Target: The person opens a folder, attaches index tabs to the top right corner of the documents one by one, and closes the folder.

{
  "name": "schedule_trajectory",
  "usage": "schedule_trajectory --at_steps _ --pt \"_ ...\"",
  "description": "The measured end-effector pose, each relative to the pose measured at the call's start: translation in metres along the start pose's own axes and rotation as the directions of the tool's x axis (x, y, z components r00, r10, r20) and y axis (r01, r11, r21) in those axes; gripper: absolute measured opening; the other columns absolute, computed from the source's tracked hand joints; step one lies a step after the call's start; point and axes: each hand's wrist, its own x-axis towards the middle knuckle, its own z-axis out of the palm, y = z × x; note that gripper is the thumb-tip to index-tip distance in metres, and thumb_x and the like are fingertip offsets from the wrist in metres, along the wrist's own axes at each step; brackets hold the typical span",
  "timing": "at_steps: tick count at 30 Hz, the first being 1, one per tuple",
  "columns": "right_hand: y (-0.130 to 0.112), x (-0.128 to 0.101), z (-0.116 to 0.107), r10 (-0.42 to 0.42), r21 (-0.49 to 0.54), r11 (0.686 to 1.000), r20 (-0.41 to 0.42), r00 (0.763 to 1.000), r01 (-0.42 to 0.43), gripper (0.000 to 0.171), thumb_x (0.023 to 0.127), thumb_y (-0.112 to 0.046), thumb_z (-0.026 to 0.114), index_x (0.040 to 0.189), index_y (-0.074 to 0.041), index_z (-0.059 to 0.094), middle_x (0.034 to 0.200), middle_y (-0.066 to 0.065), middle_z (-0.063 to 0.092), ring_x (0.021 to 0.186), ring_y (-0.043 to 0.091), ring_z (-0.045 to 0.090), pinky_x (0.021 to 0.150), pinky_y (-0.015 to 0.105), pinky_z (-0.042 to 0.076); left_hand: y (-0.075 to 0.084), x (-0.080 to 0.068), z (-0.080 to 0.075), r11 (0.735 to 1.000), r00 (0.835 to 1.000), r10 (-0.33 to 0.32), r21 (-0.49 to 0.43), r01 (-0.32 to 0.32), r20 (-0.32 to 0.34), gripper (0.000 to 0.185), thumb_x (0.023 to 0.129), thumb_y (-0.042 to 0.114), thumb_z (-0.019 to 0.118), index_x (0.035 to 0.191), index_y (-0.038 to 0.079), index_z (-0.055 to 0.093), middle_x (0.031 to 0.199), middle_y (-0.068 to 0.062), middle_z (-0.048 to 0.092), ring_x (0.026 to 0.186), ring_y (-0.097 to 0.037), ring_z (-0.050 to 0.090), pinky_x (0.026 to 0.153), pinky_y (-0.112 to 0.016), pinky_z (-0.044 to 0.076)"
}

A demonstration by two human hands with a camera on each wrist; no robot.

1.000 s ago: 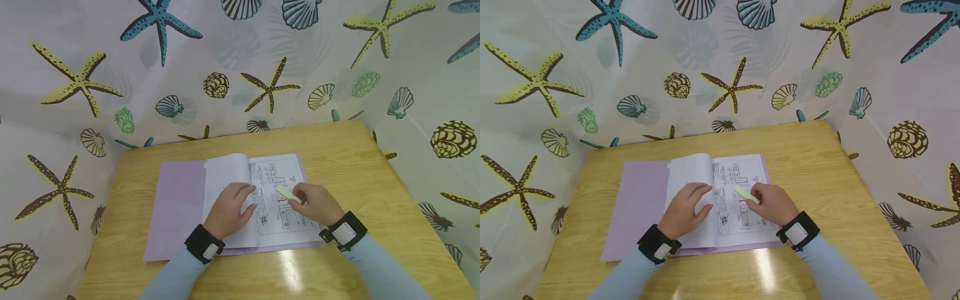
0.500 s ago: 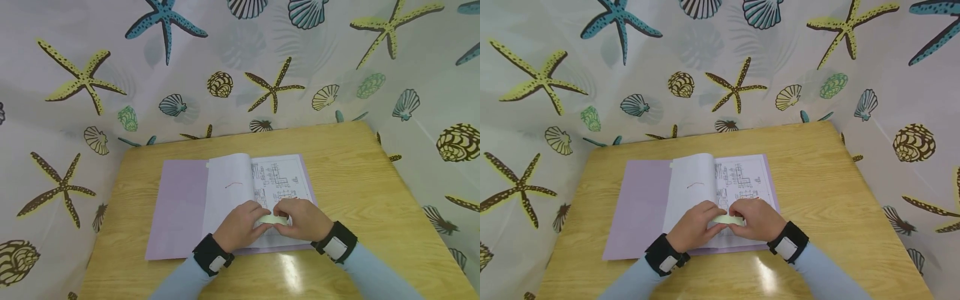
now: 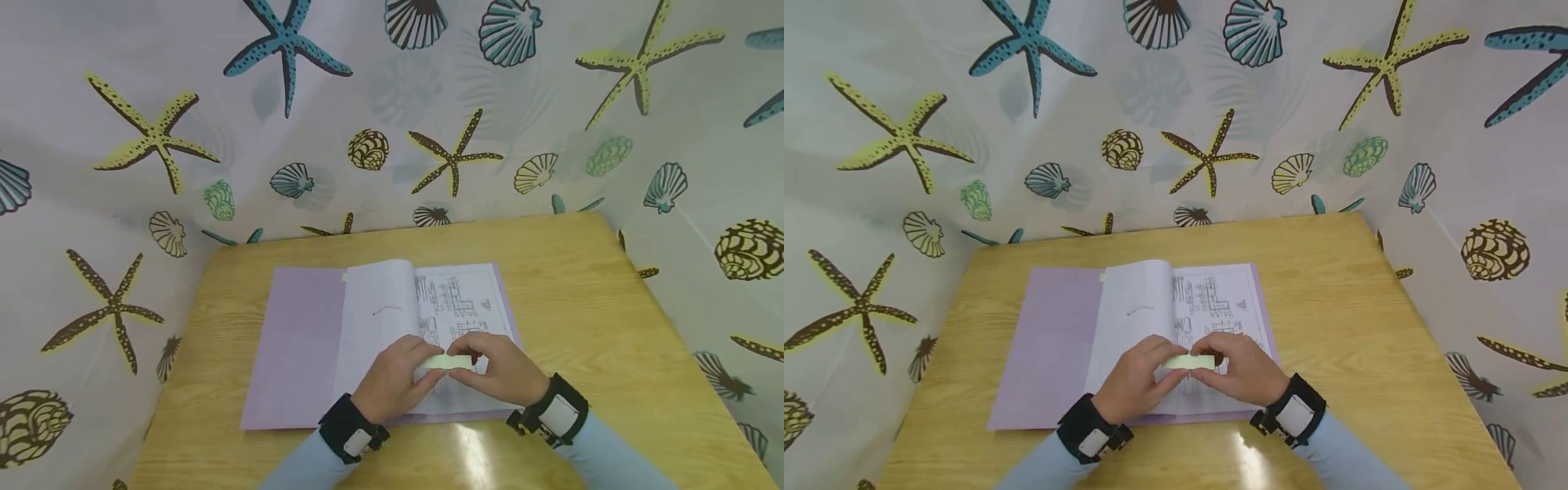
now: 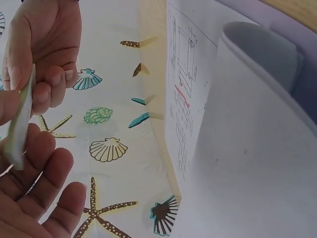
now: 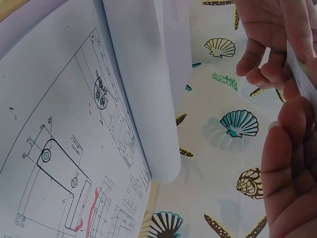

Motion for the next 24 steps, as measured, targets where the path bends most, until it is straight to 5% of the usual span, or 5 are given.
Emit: schedule_trajectory --at_steps 12,24 --pt "-0.004 0.001 0.003 0.039 0.016 0.999 -0.073 0.997 -0.038 0.031 0.079 -0.015 0.080 0.107 -0.016 0.066 0.097 -0.008 0.067 0.076 0.005 0.056 0.064 0.022 0.050 0.002 0.000 0.002 1.000 0.998 0.013 -0.007 -0.014 -0.069 0.022 0.095 0.028 0.062 0.109 0.012 0.068 0.093 0.006 0.065 0.084 -0.003 0.054 0.070 -0.016 0.045" --pt "-0.029 0.009 -0.002 0.138 0.206 0.971 -0.078 0.987 -0.119 0.025 0.077 0.006 0.076 0.097 -0.003 0.062 0.090 0.005 0.068 0.069 0.013 0.060 0.058 0.028 0.054 0.002 0.001 0.003 0.997 0.987 0.072 0.052 -0.065 -0.146 0.021 0.097 0.024 0.057 0.110 0.010 0.067 0.093 0.004 0.065 0.083 -0.006 0.057 0.069 -0.017 0.047"
